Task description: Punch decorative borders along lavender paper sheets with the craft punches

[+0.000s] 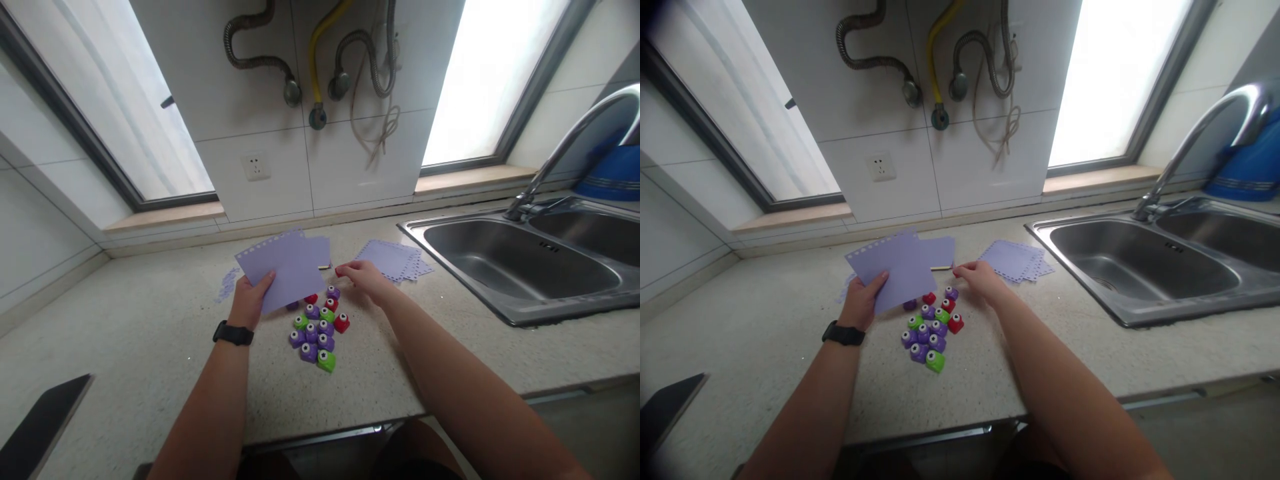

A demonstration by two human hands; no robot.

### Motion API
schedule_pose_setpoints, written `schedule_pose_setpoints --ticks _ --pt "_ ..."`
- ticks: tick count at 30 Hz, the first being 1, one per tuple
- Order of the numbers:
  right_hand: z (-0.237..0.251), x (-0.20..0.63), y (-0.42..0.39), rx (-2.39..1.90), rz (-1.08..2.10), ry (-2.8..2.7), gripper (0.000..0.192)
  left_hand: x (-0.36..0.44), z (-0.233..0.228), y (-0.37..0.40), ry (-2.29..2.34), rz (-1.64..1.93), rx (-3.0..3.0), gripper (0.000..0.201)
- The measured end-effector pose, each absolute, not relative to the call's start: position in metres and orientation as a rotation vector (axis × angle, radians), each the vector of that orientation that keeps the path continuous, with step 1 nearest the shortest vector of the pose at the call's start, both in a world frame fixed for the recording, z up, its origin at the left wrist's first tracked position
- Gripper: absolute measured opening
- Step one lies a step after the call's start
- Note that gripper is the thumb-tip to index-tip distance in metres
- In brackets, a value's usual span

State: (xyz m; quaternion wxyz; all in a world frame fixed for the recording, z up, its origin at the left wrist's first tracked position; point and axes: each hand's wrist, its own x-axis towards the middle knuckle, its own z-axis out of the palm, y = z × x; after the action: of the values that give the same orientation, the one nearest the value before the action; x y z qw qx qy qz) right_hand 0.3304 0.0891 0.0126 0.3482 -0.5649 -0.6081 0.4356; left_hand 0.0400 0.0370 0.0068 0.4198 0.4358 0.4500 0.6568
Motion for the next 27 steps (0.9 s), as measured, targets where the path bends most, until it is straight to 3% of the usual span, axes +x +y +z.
schedule_pose_setpoints --ticks 8,17,27 --pt "0.020 0.327 0.082 -1.757 0.843 -1.871 0.028 0.042 0.006 0.039 1.089 1.664 1.052 0.057" --pt "0.010 0.324 0.086 -1.796 0.609 -1.950 0.036 0.050 0.004 0.045 0.968 1.691 0.919 0.051" --pt "0.003 0.322 0.089 -1.708 0.589 -2.026 0.036 0.053 0.005 0.044 0.891 1.562 0.906 0.056"
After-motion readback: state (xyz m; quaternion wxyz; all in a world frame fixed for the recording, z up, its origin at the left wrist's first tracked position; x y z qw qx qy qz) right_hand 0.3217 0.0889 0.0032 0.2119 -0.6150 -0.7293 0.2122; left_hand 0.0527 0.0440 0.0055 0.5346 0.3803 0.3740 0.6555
